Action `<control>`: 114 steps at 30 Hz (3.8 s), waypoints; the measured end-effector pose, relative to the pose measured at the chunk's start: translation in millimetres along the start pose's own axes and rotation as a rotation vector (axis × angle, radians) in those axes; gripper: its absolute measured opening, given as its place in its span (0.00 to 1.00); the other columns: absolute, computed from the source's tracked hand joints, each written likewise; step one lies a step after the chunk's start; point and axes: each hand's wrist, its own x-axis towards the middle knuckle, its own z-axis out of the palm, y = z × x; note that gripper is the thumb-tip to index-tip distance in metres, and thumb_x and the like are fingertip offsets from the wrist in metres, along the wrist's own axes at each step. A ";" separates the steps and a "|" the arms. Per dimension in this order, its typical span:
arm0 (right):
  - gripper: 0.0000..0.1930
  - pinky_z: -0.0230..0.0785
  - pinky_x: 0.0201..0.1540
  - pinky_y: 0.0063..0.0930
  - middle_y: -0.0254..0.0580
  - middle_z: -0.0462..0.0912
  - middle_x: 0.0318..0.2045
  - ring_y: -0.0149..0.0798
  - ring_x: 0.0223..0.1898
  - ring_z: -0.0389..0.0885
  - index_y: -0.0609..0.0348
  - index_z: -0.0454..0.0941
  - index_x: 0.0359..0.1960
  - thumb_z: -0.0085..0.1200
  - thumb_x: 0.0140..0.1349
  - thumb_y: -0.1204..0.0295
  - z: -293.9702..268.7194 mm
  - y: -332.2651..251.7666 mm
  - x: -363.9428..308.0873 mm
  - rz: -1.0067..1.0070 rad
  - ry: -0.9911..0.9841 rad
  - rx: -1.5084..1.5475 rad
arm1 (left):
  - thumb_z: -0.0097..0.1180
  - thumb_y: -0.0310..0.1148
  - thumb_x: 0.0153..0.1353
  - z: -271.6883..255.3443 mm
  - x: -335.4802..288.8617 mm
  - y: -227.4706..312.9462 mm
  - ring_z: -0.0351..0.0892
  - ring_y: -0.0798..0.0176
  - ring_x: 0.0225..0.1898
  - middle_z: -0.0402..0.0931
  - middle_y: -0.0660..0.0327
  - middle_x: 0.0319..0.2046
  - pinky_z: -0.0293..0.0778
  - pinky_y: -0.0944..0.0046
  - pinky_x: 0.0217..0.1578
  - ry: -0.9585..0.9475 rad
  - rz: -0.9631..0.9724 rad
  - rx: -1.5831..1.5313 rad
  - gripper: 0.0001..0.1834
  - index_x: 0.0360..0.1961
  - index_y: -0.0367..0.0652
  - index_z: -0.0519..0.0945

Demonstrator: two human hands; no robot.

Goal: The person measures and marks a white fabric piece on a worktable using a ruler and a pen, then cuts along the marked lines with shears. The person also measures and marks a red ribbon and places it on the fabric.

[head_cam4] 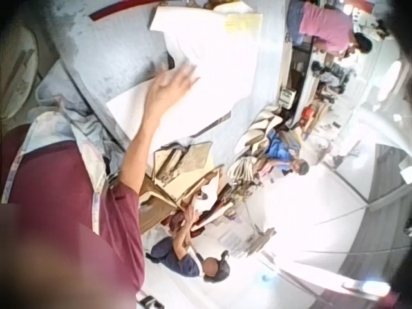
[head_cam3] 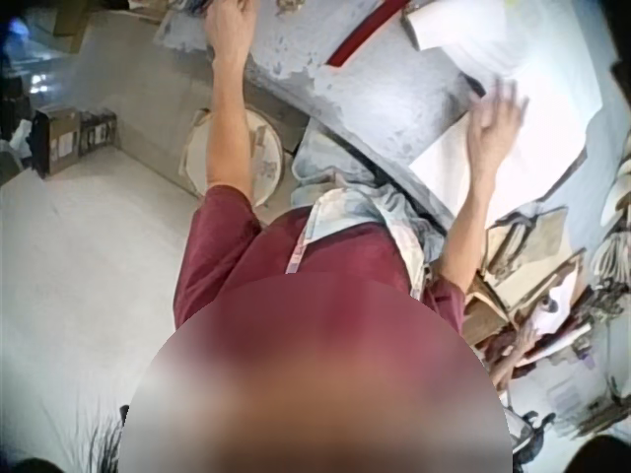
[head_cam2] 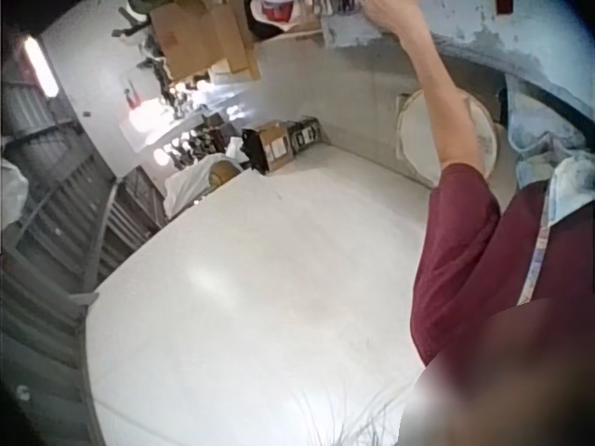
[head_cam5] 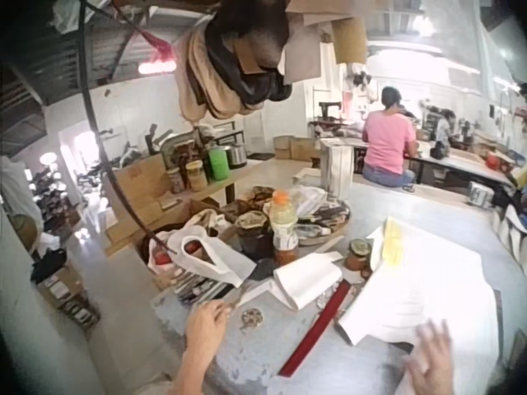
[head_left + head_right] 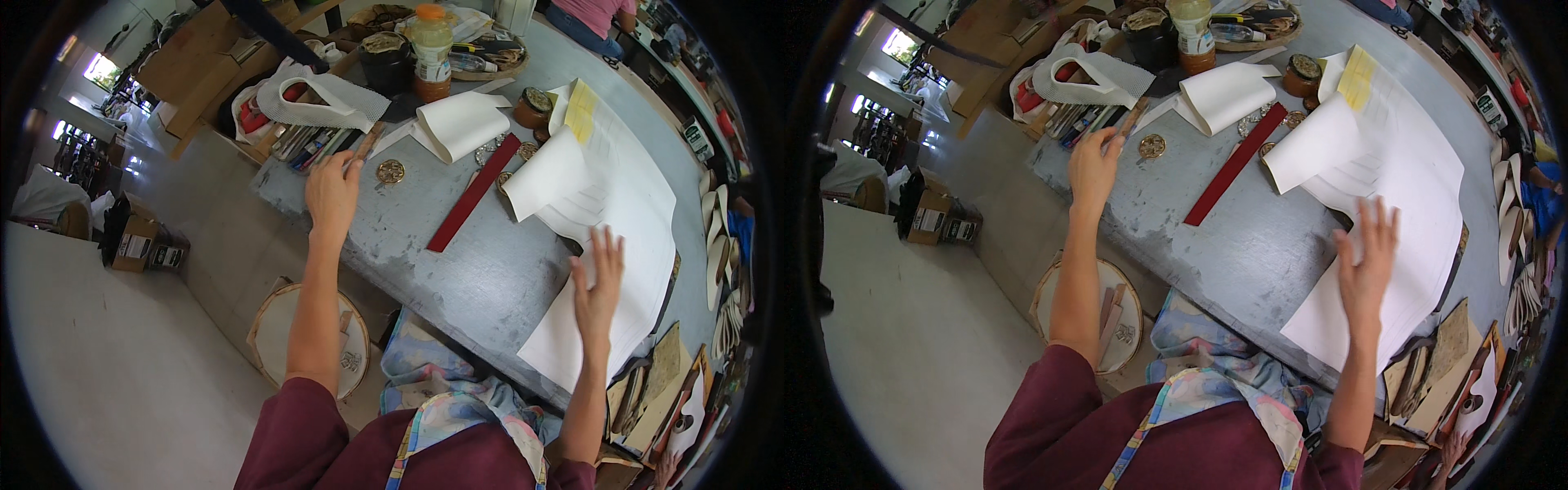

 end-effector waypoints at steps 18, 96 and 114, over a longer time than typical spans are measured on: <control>0.23 0.54 0.82 0.65 0.48 0.71 0.77 0.61 0.83 0.58 0.47 0.82 0.68 0.62 0.75 0.57 94.3 -139.5 11.5 -0.496 -0.279 0.140 | 0.76 0.28 0.60 -7.8 13.2 -9.8 0.88 0.67 0.37 0.90 0.57 0.36 0.82 0.64 0.41 -0.392 -0.308 -0.655 0.16 0.48 0.35 0.91; 0.14 0.82 0.44 0.23 0.37 0.88 0.38 0.28 0.37 0.87 0.64 0.86 0.59 0.62 0.75 0.78 -81.4 -34.4 -150.4 0.600 -0.130 1.133 | 0.72 0.21 0.67 -79.8 -226.1 75.7 0.87 0.73 0.42 0.90 0.64 0.40 0.81 0.71 0.45 -0.840 -0.267 -1.022 0.11 0.50 0.36 0.90; 0.13 0.86 0.39 0.22 0.42 0.91 0.39 0.30 0.35 0.91 0.68 0.86 0.59 0.62 0.76 0.77 -92.5 54.5 -241.6 0.954 0.215 1.209 | 0.69 0.21 0.63 -10.2 -229.3 198.2 0.85 0.57 0.55 0.83 0.57 0.63 0.81 0.58 0.55 -0.877 0.389 -0.674 0.33 0.70 0.45 0.80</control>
